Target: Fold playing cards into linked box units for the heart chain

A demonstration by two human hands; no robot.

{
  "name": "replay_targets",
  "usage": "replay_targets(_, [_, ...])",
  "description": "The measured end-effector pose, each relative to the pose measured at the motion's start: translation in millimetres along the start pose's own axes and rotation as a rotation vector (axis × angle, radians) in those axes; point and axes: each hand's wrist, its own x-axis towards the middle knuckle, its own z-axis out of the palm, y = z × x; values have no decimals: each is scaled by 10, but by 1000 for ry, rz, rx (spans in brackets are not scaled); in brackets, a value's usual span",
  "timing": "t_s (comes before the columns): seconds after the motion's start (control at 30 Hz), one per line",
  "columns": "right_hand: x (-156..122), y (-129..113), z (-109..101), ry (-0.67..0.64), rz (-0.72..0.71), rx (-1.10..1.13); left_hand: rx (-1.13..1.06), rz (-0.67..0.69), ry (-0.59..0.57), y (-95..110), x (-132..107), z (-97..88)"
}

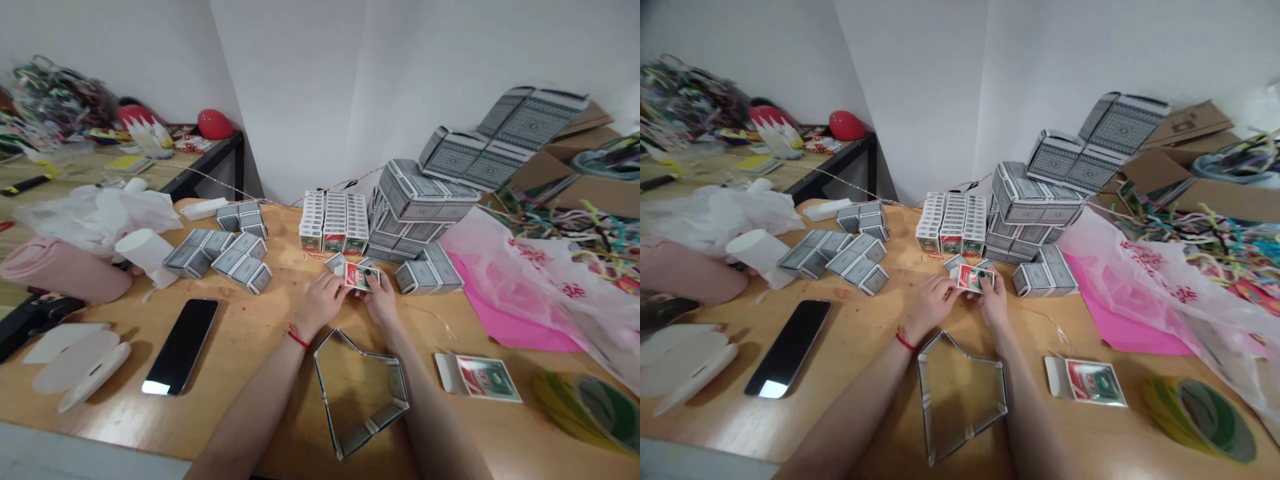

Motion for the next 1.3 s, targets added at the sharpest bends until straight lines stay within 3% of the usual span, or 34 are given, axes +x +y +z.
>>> replay_targets(0.2, [14,23,-10,-26,-52,-38,-234,-224,133,-35,30,61])
replay_targets(0.33, [2,25,-8,-21,-99,-125,-257,-186,135,-90,73,52])
replay_targets(0.53, [-6,47,-10,70,-313,-327,-154,-125,130,-131,87,-23])
replay_targets(0.63, [13,70,-26,108,-349,-335,-108,-96,133,-107,80,-35])
replay_targets(0.77, [39,39,-45,158,-299,-167,-88,-35,92,-59,45,4])
replay_targets(0.9, [43,-16,-36,121,-193,-22,-118,-27,27,-64,17,49])
replay_targets(1.3, [69,-47,-93,95,-68,80,-209,-115,96,-91,39,26])
